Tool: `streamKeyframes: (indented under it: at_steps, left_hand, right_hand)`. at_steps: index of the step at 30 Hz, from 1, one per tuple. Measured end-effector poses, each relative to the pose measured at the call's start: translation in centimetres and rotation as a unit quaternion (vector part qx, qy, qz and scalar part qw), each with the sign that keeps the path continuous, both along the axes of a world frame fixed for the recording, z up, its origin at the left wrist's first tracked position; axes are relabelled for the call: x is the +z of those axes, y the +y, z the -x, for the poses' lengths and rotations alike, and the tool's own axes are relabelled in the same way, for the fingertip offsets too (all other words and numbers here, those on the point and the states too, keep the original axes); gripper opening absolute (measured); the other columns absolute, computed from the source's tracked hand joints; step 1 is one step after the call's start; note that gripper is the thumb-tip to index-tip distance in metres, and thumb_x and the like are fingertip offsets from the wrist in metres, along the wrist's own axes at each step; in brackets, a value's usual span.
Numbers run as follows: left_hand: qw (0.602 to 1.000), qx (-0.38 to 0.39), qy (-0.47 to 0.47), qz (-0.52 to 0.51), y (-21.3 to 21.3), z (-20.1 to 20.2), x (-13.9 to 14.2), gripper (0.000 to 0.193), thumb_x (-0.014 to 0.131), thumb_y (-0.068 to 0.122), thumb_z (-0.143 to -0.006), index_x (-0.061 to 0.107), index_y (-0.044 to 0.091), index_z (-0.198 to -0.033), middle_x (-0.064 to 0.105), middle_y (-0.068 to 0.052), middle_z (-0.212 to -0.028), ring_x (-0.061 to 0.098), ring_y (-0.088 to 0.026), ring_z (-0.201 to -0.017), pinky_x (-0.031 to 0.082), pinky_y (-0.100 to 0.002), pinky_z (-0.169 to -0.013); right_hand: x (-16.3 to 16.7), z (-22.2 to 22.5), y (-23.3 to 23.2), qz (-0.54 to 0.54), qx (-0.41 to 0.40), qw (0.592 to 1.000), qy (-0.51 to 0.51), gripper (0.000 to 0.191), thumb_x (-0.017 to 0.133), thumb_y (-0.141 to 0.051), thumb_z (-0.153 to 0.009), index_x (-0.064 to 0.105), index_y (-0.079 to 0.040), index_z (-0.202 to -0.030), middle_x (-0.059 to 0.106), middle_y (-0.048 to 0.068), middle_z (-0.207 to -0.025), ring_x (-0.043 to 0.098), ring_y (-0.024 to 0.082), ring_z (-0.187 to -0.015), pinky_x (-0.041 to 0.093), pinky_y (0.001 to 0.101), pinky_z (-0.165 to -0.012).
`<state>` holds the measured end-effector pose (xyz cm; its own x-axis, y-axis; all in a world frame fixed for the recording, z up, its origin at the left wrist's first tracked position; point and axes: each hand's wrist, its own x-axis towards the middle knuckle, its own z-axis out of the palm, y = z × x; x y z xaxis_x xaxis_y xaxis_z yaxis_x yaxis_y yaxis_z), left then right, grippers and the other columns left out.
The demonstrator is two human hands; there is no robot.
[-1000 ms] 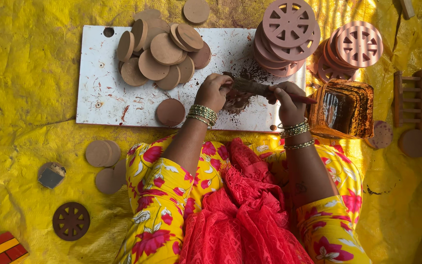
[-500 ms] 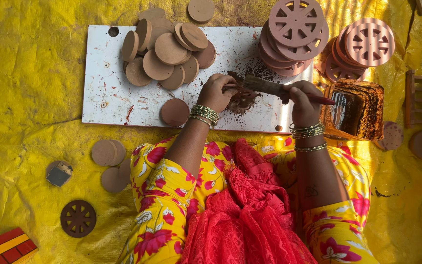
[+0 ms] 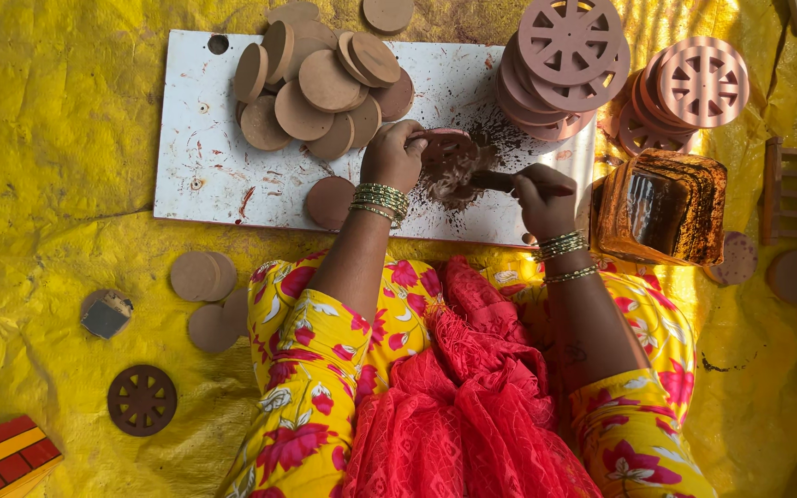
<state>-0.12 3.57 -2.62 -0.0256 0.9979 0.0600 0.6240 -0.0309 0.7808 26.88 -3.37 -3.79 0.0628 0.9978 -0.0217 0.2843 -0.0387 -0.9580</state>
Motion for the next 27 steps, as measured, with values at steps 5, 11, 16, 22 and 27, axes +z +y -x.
streamKeyframes:
  at_steps: [5,11,16,22,27]
  left_hand:
    - [1.0,0.0,-0.006,0.01,0.0,0.3,0.5,0.02,0.074,0.016,-0.088,0.073,0.008,-0.106,0.073,-0.013,-0.105,0.07,-0.032,-0.099,0.055,-0.043,-0.088]
    - [1.0,-0.009,-0.001,0.008,0.0,0.3,0.1,0.022,0.075,0.016,-0.088,0.073,0.008,-0.109,0.073,-0.013,-0.106,0.071,-0.033,-0.099,0.056,-0.043,-0.088]
    - [0.999,-0.028,-0.007,0.039,-0.4,-0.6,0.4,0.022,0.074,0.015,-0.088,0.073,0.01,-0.11,0.072,-0.013,-0.108,0.071,-0.032,-0.098,0.057,-0.042,-0.086]
    - [0.998,-0.051,-0.014,0.04,-1.2,-2.2,0.7,0.023,0.071,0.01,-0.09,0.073,0.013,-0.112,0.071,-0.012,-0.106,0.071,-0.031,-0.095,0.057,-0.042,-0.084]
    - [0.998,-0.055,-0.016,0.028,-1.2,-2.4,0.5,0.022,0.071,0.009,-0.09,0.073,0.013,-0.111,0.07,-0.012,-0.107,0.07,-0.032,-0.095,0.056,-0.042,-0.085]
  right_hand:
    - [-0.9,1.6,-0.4,-0.011,0.094,0.995,-0.039,0.016,0.069,-0.015,-0.099,0.072,0.001,-0.097,0.068,0.005,-0.075,0.061,0.009,-0.069,0.05,0.0263,-0.063]
    - [0.4,-0.9,-0.3,0.089,0.053,0.993,-0.053,0.015,0.069,-0.015,-0.097,0.073,0.0,-0.098,0.072,0.004,-0.078,0.065,0.01,-0.07,0.052,0.0273,-0.064]
    - [2.5,-2.3,-0.3,-0.015,-0.003,1.0,0.025,0.016,0.065,-0.011,-0.1,0.07,0.004,-0.1,0.073,0.009,-0.084,0.068,0.014,-0.076,0.055,0.0287,-0.072]
    - [3.1,-2.4,-0.1,-0.05,-0.025,0.974,0.217,0.02,0.06,-0.011,-0.1,0.068,0.006,-0.104,0.073,0.013,-0.092,0.07,0.019,-0.08,0.057,0.0324,-0.077]
    - [1.8,-2.2,0.8,-0.015,-0.026,0.974,0.224,0.022,0.058,-0.013,-0.099,0.068,0.007,-0.1,0.072,0.015,-0.09,0.07,0.02,-0.078,0.058,0.0329,-0.076]
